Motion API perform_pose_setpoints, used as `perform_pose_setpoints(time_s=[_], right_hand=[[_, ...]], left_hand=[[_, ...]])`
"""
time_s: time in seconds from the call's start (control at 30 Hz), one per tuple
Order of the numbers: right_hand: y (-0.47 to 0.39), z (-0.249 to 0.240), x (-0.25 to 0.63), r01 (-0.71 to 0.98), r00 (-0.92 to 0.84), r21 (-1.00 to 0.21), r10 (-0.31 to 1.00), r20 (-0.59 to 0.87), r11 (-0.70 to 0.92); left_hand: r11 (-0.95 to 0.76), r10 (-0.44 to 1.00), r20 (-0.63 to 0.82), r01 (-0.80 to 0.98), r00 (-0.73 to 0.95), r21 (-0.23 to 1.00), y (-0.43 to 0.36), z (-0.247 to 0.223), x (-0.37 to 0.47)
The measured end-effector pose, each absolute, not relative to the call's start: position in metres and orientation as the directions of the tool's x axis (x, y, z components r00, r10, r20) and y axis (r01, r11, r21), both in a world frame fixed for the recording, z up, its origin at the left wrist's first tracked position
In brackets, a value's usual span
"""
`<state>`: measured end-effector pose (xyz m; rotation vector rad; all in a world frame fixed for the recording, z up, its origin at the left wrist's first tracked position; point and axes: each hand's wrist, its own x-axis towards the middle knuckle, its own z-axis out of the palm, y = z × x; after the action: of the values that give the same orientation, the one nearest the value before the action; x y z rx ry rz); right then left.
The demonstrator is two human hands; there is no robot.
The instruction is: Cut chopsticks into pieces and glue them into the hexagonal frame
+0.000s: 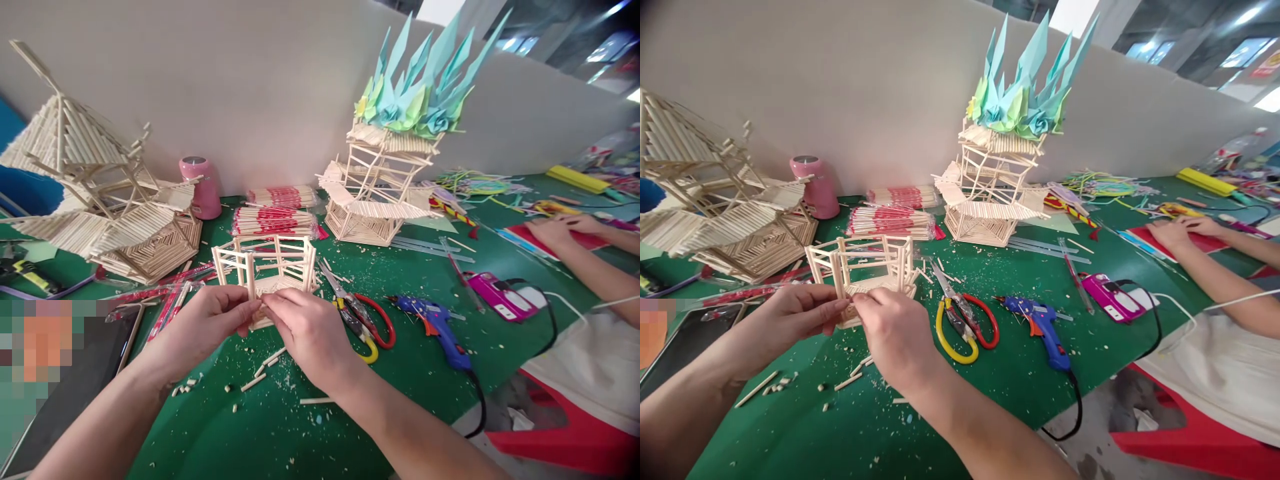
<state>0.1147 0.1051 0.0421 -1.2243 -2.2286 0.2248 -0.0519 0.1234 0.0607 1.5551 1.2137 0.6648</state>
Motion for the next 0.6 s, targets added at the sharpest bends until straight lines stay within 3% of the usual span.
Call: perform_pose_setpoints(time_s=[0.37,0.6], right_hand=[[0.118,0.058,0.118,0.71,-0.557,-0.241,0.737,0.383,0.662],[0.119,0.057,0.117,0.686,-0.521,-0.28,0.722,0.454,0.672]], left_hand=[[0.033,0.94,-0.2,0.513,0.275,0.858,0.127,0.066,-0.054],[0.013,0.948,-0.161,0.473,0.275,0.881,0.127,0.066,-0.052]])
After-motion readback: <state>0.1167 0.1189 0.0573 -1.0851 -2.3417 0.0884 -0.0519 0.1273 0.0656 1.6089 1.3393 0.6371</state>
